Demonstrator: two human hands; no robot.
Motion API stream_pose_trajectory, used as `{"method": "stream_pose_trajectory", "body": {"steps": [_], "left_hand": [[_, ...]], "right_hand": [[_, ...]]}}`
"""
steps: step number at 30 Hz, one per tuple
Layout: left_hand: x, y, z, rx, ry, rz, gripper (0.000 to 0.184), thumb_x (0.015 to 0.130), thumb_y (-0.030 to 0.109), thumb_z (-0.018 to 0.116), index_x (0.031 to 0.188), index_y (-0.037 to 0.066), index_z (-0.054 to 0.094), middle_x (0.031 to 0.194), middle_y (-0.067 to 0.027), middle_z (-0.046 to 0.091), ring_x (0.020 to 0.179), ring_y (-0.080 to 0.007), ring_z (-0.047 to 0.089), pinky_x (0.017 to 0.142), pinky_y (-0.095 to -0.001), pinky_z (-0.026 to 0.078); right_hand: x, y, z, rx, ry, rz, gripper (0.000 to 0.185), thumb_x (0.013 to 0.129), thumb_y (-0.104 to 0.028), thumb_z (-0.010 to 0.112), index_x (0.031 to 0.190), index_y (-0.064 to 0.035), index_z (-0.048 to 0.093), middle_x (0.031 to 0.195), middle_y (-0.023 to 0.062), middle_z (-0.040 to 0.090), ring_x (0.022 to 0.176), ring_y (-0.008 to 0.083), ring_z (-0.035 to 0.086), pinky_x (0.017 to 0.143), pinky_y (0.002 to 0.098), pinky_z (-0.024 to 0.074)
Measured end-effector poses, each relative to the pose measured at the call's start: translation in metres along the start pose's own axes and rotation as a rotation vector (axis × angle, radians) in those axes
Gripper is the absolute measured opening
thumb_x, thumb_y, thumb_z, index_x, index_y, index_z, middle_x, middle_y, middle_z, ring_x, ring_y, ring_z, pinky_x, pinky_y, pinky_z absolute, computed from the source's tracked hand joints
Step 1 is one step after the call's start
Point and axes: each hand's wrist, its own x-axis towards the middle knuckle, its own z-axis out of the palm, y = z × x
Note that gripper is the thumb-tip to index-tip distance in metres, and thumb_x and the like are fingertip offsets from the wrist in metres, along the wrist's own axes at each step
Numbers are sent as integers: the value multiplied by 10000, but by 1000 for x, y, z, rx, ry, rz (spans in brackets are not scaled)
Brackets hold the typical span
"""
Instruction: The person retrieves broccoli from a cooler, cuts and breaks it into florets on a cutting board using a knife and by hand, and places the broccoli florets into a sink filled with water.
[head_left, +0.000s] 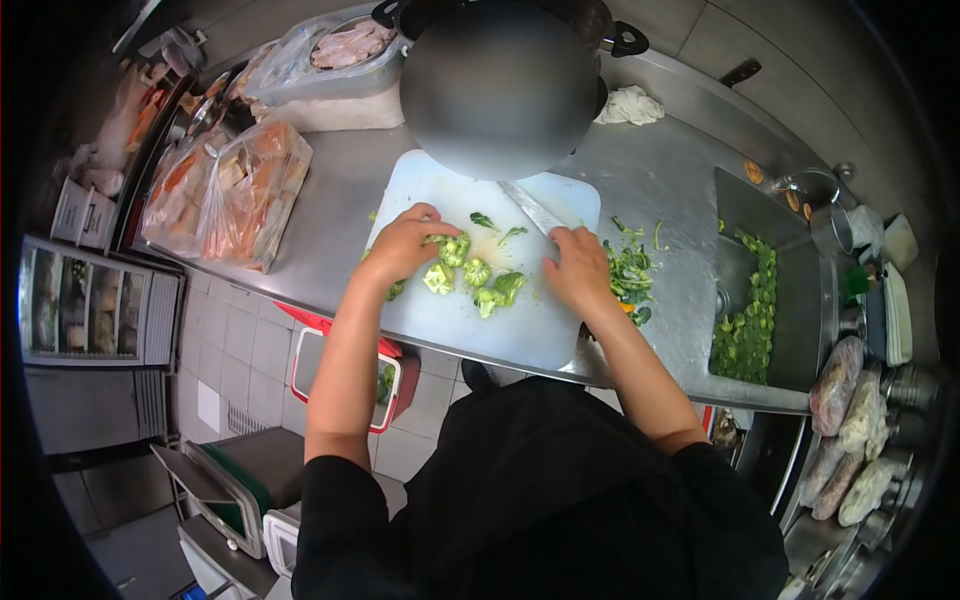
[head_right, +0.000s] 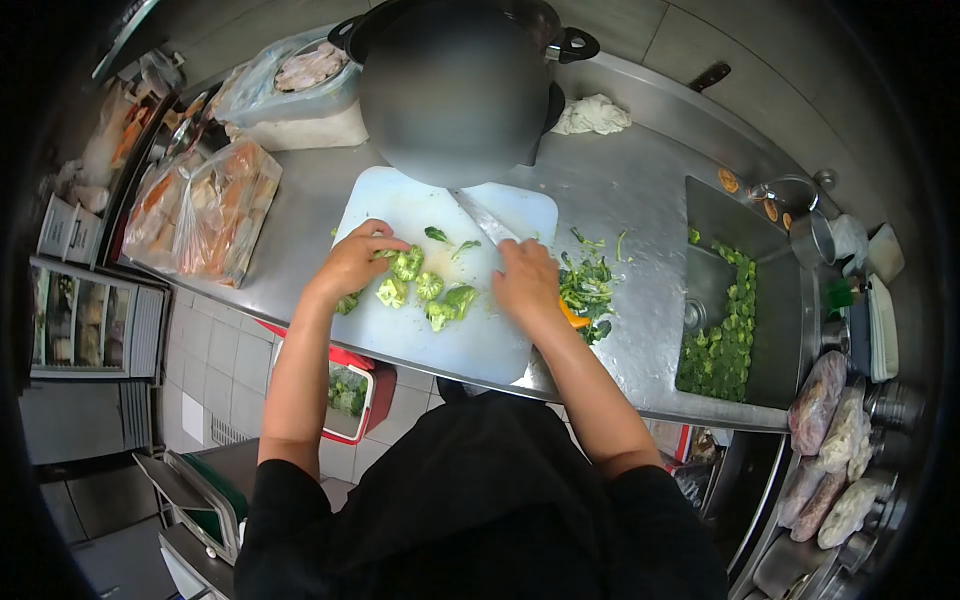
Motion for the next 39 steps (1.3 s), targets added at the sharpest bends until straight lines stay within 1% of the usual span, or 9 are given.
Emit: {"method": "stream_pose_trajectory", "body": {"steps": [5,7,11,13,18,20,23,27,39], "left_hand": [[12,-8,15,158,31,105,244,868,114,658,1083,178,752,1170,-63,667,1072,-294,628,929,-395,505],[15,-4,17,176,22,120,224,877,141,662,1082,168,750,1132,-66,691,1061,-307,636,920,-407,511],[10,-4,41,181,198,84,215,895,188,649,1086,154,743,1088,-70,709,986,-322,657,867,-440,528],[10,5,51,215,313,74,195,900,186,635,1061,141,733,1042,-84,711,936,-327,668,823,-451,538],[13,22,60,301,301,-12,171,895,191,620,1029,112,692,972,-122,704,860,-349,681,767,-476,545],[14,27,61,323,295,-36,172,892,190,615,1027,103,676,956,-134,700,838,-357,683,754,-484,545],[12,32,63,334,262,-66,205,892,192,602,1061,95,664,958,-141,702,835,-364,686,758,-492,547],[12,35,65,335,269,-108,216,886,194,618,1071,90,656,966,-142,706,843,-374,684,756,-490,549],[12,28,72,282,316,-79,227,871,190,658,1078,98,657,952,-138,709,824,-377,682,721,-490,549]], "right_hand": [[-13,26,0,-111,-35,73,593,808,-172,747,1369,-148,556,1185,149,555,1105,343,564,956,464,448],[-11,29,-3,-100,-63,136,580,822,-179,733,1372,-140,551,1195,161,552,1118,348,567,953,462,461],[-13,29,-10,-128,-187,292,524,887,-213,657,1385,-121,524,1190,205,571,1115,382,599,923,467,502],[-16,30,-9,-123,-199,269,505,908,-228,622,1388,-117,511,1175,220,585,1084,395,616,909,481,507],[-20,2,-10,-38,-235,206,429,948,-254,551,1341,-90,496,1099,252,625,986,429,647,879,509,515],[-16,-18,-10,98,-282,92,343,968,-247,522,1249,-51,499,1068,260,637,979,433,648,861,526,514],[-4,-42,-3,134,-376,22,274,994,-238,526,1188,-47,492,1008,248,657,948,424,647,827,521,506],[2,-53,2,92,-352,-66,237,997,-218,516,1107,-14,468,925,232,670,878,437,656,777,533,510],[28,-46,25,63,-495,-67,273,973,-212,482,1136,4,516,1012,243,696,976,419,672,851,515,520]]}}
